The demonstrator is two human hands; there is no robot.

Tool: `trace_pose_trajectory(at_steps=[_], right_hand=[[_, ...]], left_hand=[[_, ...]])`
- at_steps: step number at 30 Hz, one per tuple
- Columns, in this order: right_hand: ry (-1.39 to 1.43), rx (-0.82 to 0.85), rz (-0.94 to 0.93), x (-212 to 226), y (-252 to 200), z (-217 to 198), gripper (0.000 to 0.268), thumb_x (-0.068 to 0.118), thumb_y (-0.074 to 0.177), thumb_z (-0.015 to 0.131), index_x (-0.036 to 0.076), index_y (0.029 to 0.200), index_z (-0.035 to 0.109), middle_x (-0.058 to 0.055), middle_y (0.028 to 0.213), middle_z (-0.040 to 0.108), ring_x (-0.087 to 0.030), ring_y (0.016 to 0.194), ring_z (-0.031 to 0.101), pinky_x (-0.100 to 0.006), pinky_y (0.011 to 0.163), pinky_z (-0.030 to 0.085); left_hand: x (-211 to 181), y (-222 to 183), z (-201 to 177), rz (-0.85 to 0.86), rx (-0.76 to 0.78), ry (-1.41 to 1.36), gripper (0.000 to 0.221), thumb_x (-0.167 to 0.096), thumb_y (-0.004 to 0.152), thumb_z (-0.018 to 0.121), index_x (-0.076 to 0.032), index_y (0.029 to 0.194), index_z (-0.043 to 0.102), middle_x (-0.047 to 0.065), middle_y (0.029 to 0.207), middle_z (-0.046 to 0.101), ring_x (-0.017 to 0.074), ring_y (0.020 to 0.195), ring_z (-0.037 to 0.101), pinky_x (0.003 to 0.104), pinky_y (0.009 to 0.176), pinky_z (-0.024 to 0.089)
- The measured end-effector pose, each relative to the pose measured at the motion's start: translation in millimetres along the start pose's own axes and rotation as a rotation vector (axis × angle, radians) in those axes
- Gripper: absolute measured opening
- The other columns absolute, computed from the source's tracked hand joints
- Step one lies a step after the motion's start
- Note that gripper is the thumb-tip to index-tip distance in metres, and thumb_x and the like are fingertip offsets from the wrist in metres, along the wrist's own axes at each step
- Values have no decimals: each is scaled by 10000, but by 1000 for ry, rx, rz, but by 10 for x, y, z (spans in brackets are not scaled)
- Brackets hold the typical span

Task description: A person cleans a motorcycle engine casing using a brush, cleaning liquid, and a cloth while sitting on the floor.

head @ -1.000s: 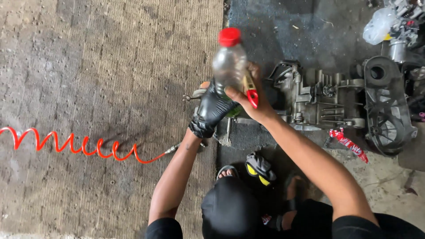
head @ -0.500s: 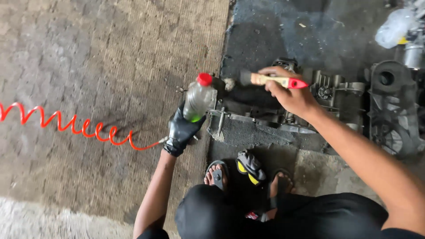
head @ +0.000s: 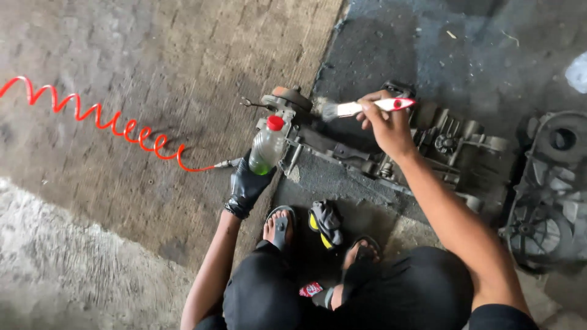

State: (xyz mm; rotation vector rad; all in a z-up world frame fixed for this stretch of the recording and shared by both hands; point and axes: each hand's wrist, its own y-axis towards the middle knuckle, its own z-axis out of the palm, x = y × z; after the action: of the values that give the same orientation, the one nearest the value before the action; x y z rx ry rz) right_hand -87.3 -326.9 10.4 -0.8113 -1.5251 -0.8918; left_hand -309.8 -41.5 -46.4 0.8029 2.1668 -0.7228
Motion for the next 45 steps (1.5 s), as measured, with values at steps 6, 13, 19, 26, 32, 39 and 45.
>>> trace_pose_trajectory(at_steps=[6,13,19,26,32,39,45], right_hand=[[-5,35,-23,71,-5,130,203,193,1040,648,-4,1091,641,-144,809,705,-151,634,661,-254,625,543],[-79,49,-19,-1,-181,77,187,172,1038,641,-9,1080,627,-148,819,727,-146,648,690,-256,610,544],[-155,73,55,39,-275,148,214,186,1036,634,-25,1063,658,-194,832,739,-199,654,705,-307,619,573],[-172,4,6,-175,-210,330,210,182,1041,651,-25,1071,673,-178,839,744,-192,677,722,-291,625,587],[-194,23,-29,-94,-182,573,197,165,1027,635,-14,1094,684,-195,843,744,-223,702,728,-324,635,604],[-338,130,-197,-73,-180,850,178,134,1001,662,24,1130,716,-235,988,756,-401,895,739,-461,741,593],[-488,164,-245,-197,-175,882,139,134,990,659,62,1098,709,-191,980,750,-377,926,740,-446,807,603]], left_hand=[[138,12,43,273,-115,178,752,-349,594,951,-228,1279,667,102,1100,750,314,1074,706,424,923,616],[261,215,-93,489,-108,284,732,-320,621,935,-87,1255,652,175,1078,720,366,1060,685,458,893,601],[40,185,-273,553,-53,472,613,-355,615,853,-108,1149,684,126,898,756,351,875,744,482,747,611],[287,459,-267,704,-41,638,694,-469,647,839,-98,1206,662,107,936,735,349,880,726,487,726,614],[201,478,-326,850,-96,640,640,-417,639,832,-36,1130,677,131,774,689,374,714,705,517,604,572],[161,452,-350,880,-113,675,647,-383,607,843,-47,1129,664,118,764,658,374,692,692,511,586,559],[174,423,-381,885,-139,681,667,-339,567,822,-42,1146,676,121,738,638,382,657,676,529,546,547]])
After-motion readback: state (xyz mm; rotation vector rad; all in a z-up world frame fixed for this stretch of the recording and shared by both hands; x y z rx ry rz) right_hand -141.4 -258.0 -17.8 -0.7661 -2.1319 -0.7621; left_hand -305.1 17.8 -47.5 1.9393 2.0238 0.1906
